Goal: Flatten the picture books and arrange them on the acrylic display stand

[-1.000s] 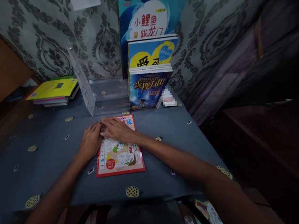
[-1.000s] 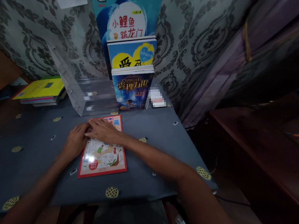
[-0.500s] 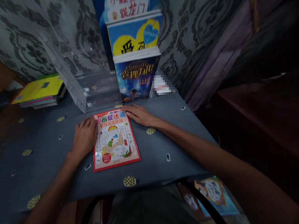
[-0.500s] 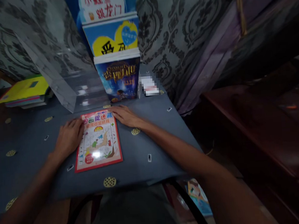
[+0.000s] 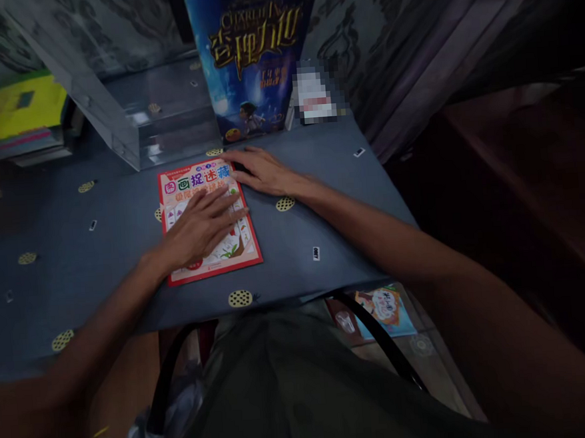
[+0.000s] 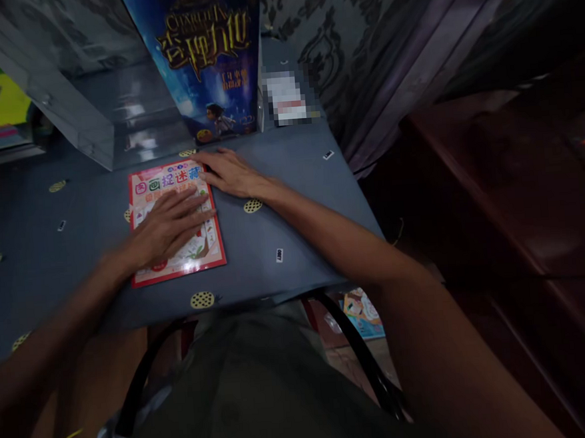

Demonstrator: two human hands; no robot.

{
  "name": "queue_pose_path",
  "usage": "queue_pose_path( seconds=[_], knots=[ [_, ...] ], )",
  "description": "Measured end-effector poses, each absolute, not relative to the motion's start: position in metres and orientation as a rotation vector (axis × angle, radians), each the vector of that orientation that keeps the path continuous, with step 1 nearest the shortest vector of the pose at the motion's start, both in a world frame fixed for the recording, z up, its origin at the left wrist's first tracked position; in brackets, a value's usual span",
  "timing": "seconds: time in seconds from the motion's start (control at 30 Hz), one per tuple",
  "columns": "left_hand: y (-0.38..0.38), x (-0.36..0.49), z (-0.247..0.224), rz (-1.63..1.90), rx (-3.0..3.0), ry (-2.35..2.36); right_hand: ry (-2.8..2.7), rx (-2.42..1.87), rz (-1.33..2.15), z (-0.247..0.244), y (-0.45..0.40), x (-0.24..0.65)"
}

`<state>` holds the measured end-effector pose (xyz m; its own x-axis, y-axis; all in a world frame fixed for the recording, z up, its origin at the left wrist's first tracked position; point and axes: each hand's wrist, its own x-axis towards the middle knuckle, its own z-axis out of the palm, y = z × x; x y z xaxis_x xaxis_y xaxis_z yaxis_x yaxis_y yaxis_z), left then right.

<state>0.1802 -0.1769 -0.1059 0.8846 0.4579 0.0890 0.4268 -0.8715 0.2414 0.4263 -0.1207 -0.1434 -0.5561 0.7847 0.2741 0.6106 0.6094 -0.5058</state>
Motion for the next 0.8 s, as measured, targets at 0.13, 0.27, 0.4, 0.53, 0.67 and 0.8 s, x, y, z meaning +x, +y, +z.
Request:
queue_pose_path(
  seconds=[0.13, 0.27, 0.4, 0.53, 0.67, 0.8],
  knots=[
    [-0.205, 0.173, -0.098, 0.047, 2.817, 0.502, -2.366, -1.089, 0.497, -0.145, -0.12, 0.427],
    [-0.219, 0.173, -0.093, 0.015, 2.747, 0.461, -2.375, -1.103, 0.487, -0.148, -0.119, 0.427],
    [-0.212, 0.173, -0.091, 0.071, 2.608, 0.448, -2.381, -1.119, 0.453, -0.15, -0.124, 0.427],
    [-0.182, 0.162, -0.097, 0.431, 2.388, 0.567, -2.332, -1.112, 0.35, -0.144, -0.138, 0.422],
    [-0.142, 0.143, -0.115, 0.77, 2.504, 0.954, -2.398, -0.933, 0.33, -0.129, -0.163, 0.393],
    [-0.124, 0.134, -0.13, 0.661, 2.71, 1.005, -2.568, -0.465, 0.576, -0.116, -0.201, 0.339]
  ],
)
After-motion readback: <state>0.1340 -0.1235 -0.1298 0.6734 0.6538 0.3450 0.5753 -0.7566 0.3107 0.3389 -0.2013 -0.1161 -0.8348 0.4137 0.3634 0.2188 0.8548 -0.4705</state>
